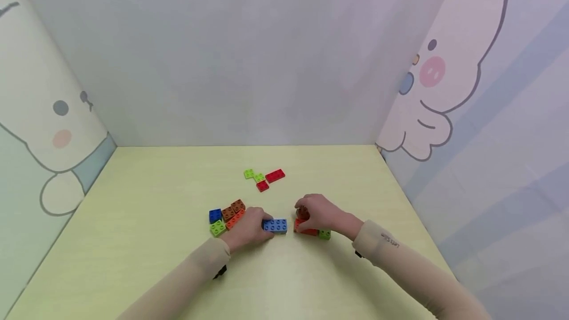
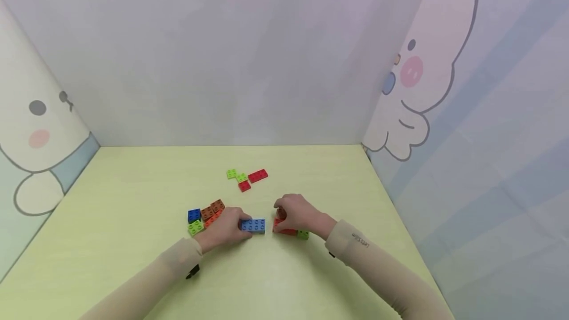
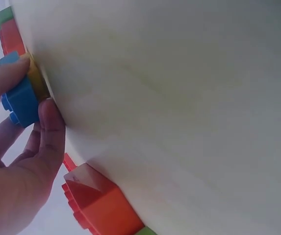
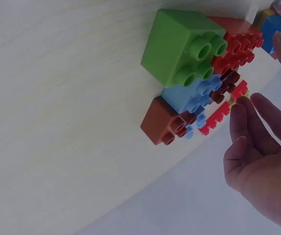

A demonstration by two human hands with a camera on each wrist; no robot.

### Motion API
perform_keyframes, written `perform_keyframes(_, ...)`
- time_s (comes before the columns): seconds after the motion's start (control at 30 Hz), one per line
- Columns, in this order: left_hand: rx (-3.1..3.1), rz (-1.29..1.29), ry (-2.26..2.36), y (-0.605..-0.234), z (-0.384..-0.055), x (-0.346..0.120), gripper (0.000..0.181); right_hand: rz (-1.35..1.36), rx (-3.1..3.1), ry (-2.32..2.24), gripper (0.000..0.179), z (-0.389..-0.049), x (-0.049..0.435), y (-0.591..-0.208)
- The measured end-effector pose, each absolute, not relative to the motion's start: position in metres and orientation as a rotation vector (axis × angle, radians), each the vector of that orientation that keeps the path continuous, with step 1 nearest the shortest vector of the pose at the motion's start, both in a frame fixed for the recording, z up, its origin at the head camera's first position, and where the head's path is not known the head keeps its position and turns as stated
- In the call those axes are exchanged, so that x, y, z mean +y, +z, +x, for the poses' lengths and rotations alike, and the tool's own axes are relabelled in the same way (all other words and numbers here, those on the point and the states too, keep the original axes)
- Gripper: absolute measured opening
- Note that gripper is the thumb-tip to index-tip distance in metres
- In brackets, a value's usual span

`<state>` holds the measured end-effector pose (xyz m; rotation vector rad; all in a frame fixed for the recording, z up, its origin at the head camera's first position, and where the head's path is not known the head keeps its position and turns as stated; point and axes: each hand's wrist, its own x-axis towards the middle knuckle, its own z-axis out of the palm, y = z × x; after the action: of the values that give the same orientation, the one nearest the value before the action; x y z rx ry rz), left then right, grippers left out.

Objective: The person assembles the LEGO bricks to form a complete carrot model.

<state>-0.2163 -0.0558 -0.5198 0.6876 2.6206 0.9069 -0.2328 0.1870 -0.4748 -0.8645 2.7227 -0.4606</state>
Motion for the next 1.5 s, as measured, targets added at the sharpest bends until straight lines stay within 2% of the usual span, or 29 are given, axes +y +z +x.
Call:
perform_keyframes(0.2,2.615,0.674,0.913,-0.521,-0.218,-0.057,0.044,-0.851,2.69,-0.475,0.038,-0.231,0.194,-0.478)
perform_keyframes(0.57,2.586,0.661,0.915,-0.521,-0.218,-0.056,0.043,-0.839,2.742,-0.376,0.042,-0.219,0.195,-0.489)
perform_keyframes(0.73,2.592,0.667,0.909,-0.52,-0.218,-0.056,0.043,-0.871,2.779,-0.313,0.034,-0.216,0.189,-0.492)
perform_keyframes(1.03,2.612,0.667,0.922,-0.517,-0.219,-0.054,0.042,-0.878,2.764,-0.333,0.037,-0.214,0.185,-0.49)
perform_keyframes(1.33,2.636,0.658,0.916,-0.517,-0.222,-0.054,0.042,-0.874,2.763,-0.469,0.029,-0.222,0.184,-0.474)
perform_keyframes(1.5,2.65,0.669,0.922,-0.519,-0.224,-0.054,0.04,-0.847,2.77,-0.526,0.031,-0.228,0.18,-0.471)
